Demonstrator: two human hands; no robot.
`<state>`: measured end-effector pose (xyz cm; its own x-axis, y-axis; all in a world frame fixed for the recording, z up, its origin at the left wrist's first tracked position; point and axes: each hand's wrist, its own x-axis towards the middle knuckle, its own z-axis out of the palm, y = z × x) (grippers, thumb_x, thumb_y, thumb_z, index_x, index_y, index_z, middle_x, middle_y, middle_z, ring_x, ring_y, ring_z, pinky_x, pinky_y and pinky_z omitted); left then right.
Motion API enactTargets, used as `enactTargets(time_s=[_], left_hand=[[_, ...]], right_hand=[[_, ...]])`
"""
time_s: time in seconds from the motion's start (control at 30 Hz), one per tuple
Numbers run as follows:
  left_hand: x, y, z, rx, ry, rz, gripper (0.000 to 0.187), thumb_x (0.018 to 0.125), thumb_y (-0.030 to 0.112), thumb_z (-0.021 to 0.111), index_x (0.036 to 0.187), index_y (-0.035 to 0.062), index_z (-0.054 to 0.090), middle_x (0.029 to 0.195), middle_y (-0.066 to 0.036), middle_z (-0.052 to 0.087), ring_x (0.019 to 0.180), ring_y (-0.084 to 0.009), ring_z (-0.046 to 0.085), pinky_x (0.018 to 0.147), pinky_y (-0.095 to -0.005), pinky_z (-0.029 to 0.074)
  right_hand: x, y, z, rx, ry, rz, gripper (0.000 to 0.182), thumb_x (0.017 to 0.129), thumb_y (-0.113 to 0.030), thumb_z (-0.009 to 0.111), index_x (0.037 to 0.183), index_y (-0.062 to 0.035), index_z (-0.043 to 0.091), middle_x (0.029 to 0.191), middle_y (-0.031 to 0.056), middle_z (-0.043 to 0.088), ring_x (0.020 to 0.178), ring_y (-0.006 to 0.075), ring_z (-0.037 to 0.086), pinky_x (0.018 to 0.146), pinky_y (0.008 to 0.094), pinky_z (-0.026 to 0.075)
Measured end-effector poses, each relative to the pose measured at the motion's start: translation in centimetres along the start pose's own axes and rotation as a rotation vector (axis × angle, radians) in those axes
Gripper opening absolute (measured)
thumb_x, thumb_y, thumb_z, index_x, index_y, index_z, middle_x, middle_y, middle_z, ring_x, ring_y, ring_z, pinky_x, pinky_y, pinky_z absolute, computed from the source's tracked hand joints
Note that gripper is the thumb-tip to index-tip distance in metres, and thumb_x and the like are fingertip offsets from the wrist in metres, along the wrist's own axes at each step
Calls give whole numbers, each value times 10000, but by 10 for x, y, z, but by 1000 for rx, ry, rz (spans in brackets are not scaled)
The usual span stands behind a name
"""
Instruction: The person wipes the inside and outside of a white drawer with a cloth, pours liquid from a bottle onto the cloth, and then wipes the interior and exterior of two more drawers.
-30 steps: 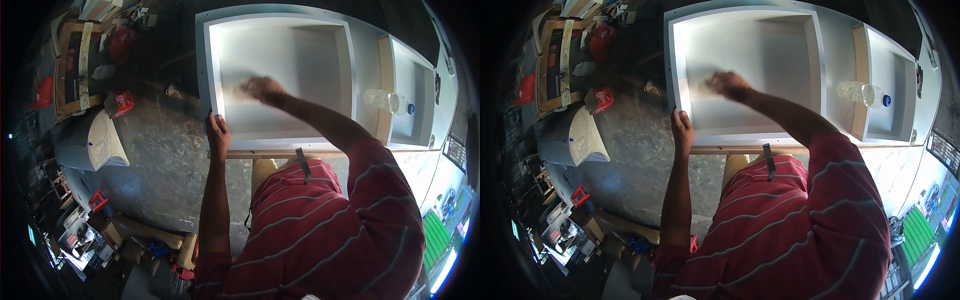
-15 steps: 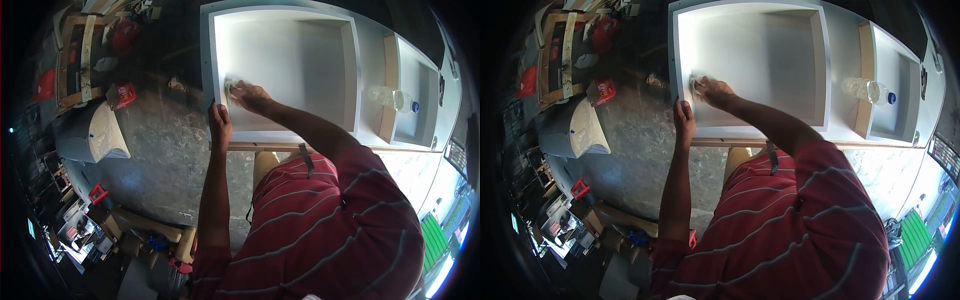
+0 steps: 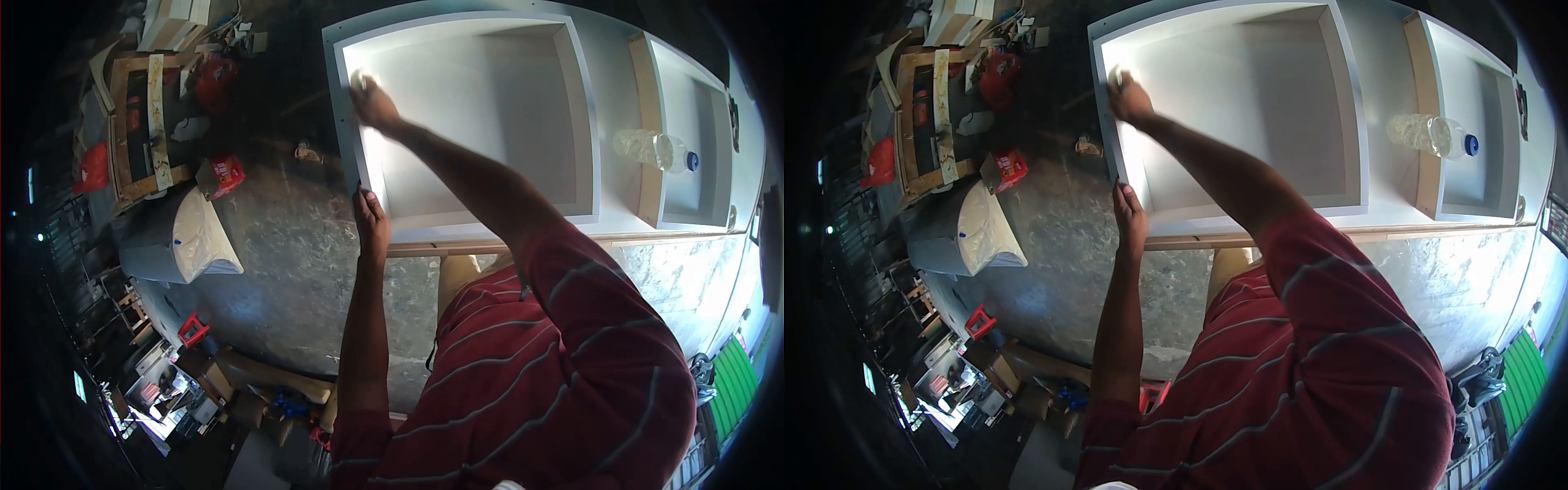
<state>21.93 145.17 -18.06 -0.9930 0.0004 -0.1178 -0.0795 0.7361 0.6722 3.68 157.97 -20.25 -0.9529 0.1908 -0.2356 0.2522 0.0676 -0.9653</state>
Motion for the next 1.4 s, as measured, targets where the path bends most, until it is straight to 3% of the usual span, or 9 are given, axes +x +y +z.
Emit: enactTargets(time_s=[0.13, 0.2, 0.4, 0.6, 0.67, 0.77, 1.0, 1.2, 1.4], left_hand=[[0, 1, -1, 6, -15, -24, 487, 985, 318, 295, 1274, -70, 358, 1225, -294, 422, 1120, -429, 435, 942, -439, 373], [-1, 3, -2, 22, -15, -28, 494, 983, 324, 297, 1272, -71, 360, 1226, -295, 421, 1122, -430, 434, 944, -436, 373], [1, -12, 0, -46, -45, 97, 413, 978, 223, 323, 1263, -74, 364, 1134, -274, 457, 1041, -418, 464, 891, -447, 381], [-2, -1, -2, 2, -69, -67, 518, 984, 341, 282, 1290, -73, 338, 1264, -306, 399, 1166, -424, 416, 966, -429, 356], [-1, -2, 0, 8, -7, -11, 469, 984, 291, 302, 1272, -75, 356, 1184, -287, 437, 1083, -423, 452, 917, -443, 379], [-2, 0, -1, 26, -12, -5, 486, 984, 311, 291, 1270, -76, 360, 1204, -293, 430, 1100, -432, 444, 929, -446, 375], [0, -5, 0, -23, -30, 34, 483, 983, 304, 297, 1265, -82, 369, 1205, -298, 430, 1104, -445, 437, 932, -463, 367], [-3, -7, 1, 42, -14, -16, 497, 983, 306, 293, 1265, -97, 365, 1202, -301, 427, 1109, -442, 434, 932, -462, 366], [-1, -5, 2, 4, -12, -10, 523, 983, 333, 288, 1273, -97, 356, 1199, -295, 430, 1106, -433, 439, 944, -454, 367]], right_hand=[[54, -45, -9, -73, 6, 186, 473, 868, -379, 500, 1061, 52, 472, 1000, 265, 591, 953, 385, 583, 829, 449, 462], [25, -34, 7, -181, 183, 30, 454, 857, -351, 523, 1068, 46, 465, 1002, 257, 575, 962, 381, 571, 823, 448, 462], [-132, 9, -3, -176, -175, -27, 499, 841, -320, 553, 1119, 62, 394, 989, 291, 544, 935, 422, 563, 809, 460, 453], [-6, -11, -2, -171, -22, -8, 546, 827, -365, 587, 1154, 46, 439, 942, 268, 590, 950, 405, 580, 796, 426, 470], [46, -29, -11, 83, -81, 114, 545, 869, -449, 504, 1169, 4, 472, 1000, 284, 569, 978, 415, 565, 824, 433, 461], [56, -5, 7, -122, 119, 139, 590, 896, -520, 400, 1207, -22, 460, 1075, 308, 527, 1014, 433, 540, 856, 449, 449], [-99, 20, 8, -334, -72, -59, 662, 897, -466, 438, 1317, 7, 242, 1130, 316, 463, 1004, 457, 532, 835, 485, 458], [25, -6, 8, -155, 18, 24, 564, 869, -508, 481, 1172, -34, 442, 1084, 246, 532, 1016, 407, 541, 843, 466, 452], [-9, -4, 6, -48, 27, 49, 537, 868, -486, 503, 1171, -44, 478, 1058, 222, 592, 1014, 356, 570, 840, 429, 450]])
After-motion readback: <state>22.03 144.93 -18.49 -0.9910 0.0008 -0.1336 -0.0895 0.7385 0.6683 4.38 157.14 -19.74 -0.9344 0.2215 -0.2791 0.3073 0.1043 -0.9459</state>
